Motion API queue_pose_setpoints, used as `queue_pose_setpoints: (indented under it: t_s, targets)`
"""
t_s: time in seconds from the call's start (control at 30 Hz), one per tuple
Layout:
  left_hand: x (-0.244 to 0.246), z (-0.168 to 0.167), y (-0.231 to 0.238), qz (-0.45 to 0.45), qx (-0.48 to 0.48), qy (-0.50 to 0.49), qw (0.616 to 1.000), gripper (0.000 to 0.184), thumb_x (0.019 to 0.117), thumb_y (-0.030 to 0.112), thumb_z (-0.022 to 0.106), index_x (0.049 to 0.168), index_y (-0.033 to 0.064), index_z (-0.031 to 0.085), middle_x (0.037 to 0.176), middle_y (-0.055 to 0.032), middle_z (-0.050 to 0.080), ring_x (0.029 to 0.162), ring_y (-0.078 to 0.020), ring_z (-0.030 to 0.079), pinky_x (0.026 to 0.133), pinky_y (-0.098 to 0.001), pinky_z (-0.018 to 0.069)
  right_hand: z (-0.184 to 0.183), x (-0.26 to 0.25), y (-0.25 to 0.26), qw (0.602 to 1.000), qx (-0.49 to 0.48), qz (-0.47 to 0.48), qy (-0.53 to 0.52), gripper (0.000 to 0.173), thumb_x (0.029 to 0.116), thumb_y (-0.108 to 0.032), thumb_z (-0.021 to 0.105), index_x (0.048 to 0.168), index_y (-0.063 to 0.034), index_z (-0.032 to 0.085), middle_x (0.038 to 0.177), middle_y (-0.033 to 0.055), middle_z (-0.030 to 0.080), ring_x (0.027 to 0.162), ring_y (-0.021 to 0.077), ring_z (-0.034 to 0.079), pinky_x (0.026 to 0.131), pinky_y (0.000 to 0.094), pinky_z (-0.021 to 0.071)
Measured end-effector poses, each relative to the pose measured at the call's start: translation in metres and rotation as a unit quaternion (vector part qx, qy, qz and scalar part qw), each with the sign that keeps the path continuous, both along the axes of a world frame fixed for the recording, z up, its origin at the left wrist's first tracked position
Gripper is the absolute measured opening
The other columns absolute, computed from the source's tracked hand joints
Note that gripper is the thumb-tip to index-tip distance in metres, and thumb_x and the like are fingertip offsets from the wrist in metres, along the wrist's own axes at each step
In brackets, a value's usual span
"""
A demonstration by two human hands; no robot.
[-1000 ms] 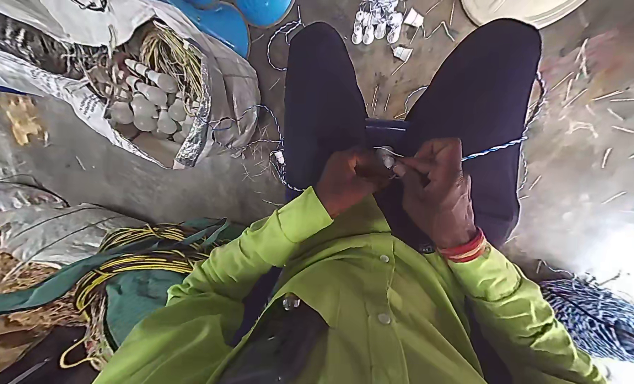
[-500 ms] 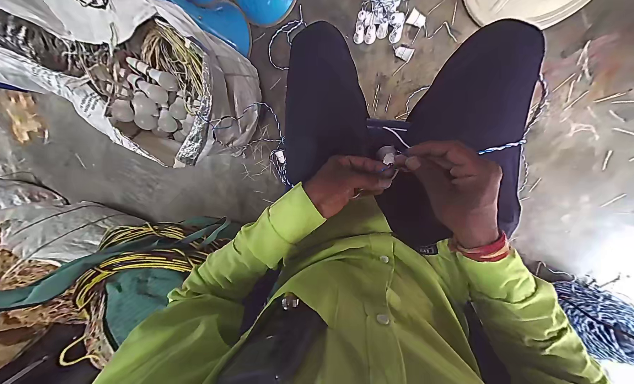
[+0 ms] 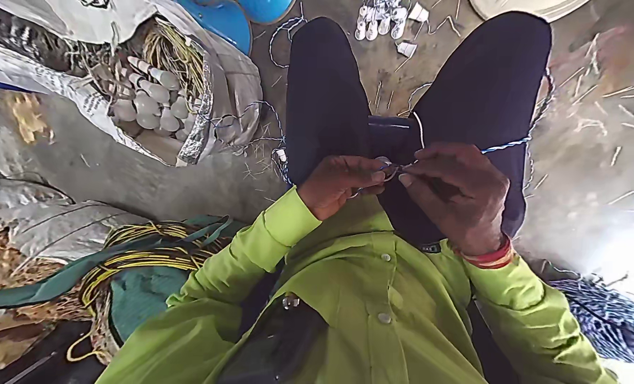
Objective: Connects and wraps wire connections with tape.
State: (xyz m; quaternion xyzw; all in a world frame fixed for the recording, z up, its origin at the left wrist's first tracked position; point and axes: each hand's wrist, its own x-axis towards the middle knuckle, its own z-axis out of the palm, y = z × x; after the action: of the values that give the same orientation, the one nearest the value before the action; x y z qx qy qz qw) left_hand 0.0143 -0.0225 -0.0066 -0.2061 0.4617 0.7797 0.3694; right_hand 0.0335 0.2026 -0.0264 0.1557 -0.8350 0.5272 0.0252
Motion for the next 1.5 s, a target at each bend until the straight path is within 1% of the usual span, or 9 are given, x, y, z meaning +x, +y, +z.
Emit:
queue_pose_setpoints:
  t_s: [0.13,0.23,0.47,0.63,0.77,1.1,1.23,1.37,1.5]
  targets:
    - [0.002,0.003,0.005,-0.003,-0.043,0.035,0.998,0.014,0.0947,-0.008,0.061,0.103,-0.0029,0.072,0.094,-0.0053,0.075,0.084,-0.0131,0.073,0.082,-0.0302,0.0619,-0.001,0.001,-0.003,1.000,-0.008,-0.021,-0.013,0.016,0.0913,-0.018,0.074,0.098,-0.0039,0.079,0.108,0.0120,0.070,0.098,0.0136,0.065,0.083,0.0258,0.0550]
    - [0.003,0.002,0.007,-0.001,-0.050,0.044,0.998,0.014,0.0945,-0.008,0.062,0.104,-0.0047,0.072,0.095,-0.0071,0.075,0.086,-0.0142,0.073,0.084,-0.0320,0.0616,-0.001,0.002,-0.004,1.000,0.001,-0.026,-0.008,0.015,0.0905,-0.017,0.075,0.097,-0.0040,0.079,0.106,0.0118,0.070,0.097,0.0138,0.065,0.082,0.0258,0.0547]
    - [0.005,0.001,0.010,0.015,-0.057,0.054,0.997,0.014,0.0941,-0.008,0.063,0.105,-0.0051,0.072,0.094,-0.0079,0.075,0.086,-0.0154,0.073,0.085,-0.0333,0.0619,0.001,0.003,-0.007,0.997,0.057,-0.026,0.047,0.013,0.0901,-0.014,0.076,0.096,-0.0039,0.080,0.104,0.0151,0.071,0.097,0.0188,0.065,0.083,0.0285,0.0540]
    - [0.019,0.001,0.002,-0.034,-0.082,0.133,0.987,0.021,0.0966,0.003,0.066,0.117,-0.0001,0.070,0.102,-0.0070,0.073,0.090,-0.0141,0.072,0.085,-0.0327,0.0609,0.003,0.003,-0.007,0.992,0.082,-0.021,0.089,0.010,0.0897,-0.011,0.076,0.094,-0.0032,0.080,0.103,0.0156,0.072,0.104,0.0257,0.066,0.094,0.0371,0.0527]
    - [0.007,0.002,0.015,0.022,-0.095,0.086,0.992,0.014,0.0933,-0.004,0.067,0.106,-0.0049,0.072,0.091,-0.0076,0.075,0.084,-0.0151,0.073,0.084,-0.0333,0.0619,0.003,0.003,-0.008,0.992,0.079,-0.017,0.093,0.010,0.0891,-0.010,0.076,0.094,-0.0033,0.080,0.102,0.0150,0.073,0.104,0.0261,0.068,0.102,0.0433,0.0512]
    - [0.007,0.003,0.017,0.018,-0.107,0.095,0.990,0.014,0.0930,-0.004,0.068,0.106,-0.0051,0.072,0.091,-0.0072,0.075,0.083,-0.0146,0.073,0.083,-0.0329,0.0621,0.003,0.003,-0.008,0.993,0.072,-0.014,0.090,0.009,0.0895,-0.008,0.074,0.094,-0.0016,0.080,0.103,0.0150,0.074,0.104,0.0264,0.070,0.104,0.0450,0.0515]
    - [0.010,0.012,0.018,0.005,-0.129,0.107,0.986,0.012,0.0959,0.001,0.066,0.105,-0.0018,0.072,0.095,-0.0047,0.073,0.084,-0.0124,0.071,0.085,-0.0328,0.0611,0.004,0.003,-0.009,0.993,0.071,-0.014,0.092,0.008,0.0892,-0.006,0.074,0.092,-0.0015,0.080,0.102,0.0144,0.074,0.102,0.0254,0.070,0.106,0.0471,0.0502]
    - [0.008,0.004,0.023,0.040,-0.128,0.112,0.985,0.007,0.0925,-0.002,0.069,0.097,-0.0026,0.074,0.094,-0.0071,0.074,0.082,-0.0142,0.072,0.081,-0.0340,0.0627,0.006,0.004,-0.010,0.991,0.087,-0.014,0.098,0.008,0.0897,-0.006,0.074,0.094,-0.0015,0.080,0.102,0.0147,0.074,0.101,0.0255,0.070,0.107,0.0487,0.0491]
    - [0.008,0.002,0.025,0.038,-0.149,0.138,0.978,0.005,0.0911,-0.002,0.068,0.092,-0.0012,0.074,0.091,-0.0069,0.073,0.081,-0.0133,0.071,0.079,-0.0333,0.0621,0.011,0.003,-0.007,0.992,0.090,0.012,0.088,0.009,0.0900,-0.007,0.073,0.094,-0.0013,0.079,0.102,0.0147,0.072,0.101,0.0258,0.069,0.109,0.0522,0.0465]
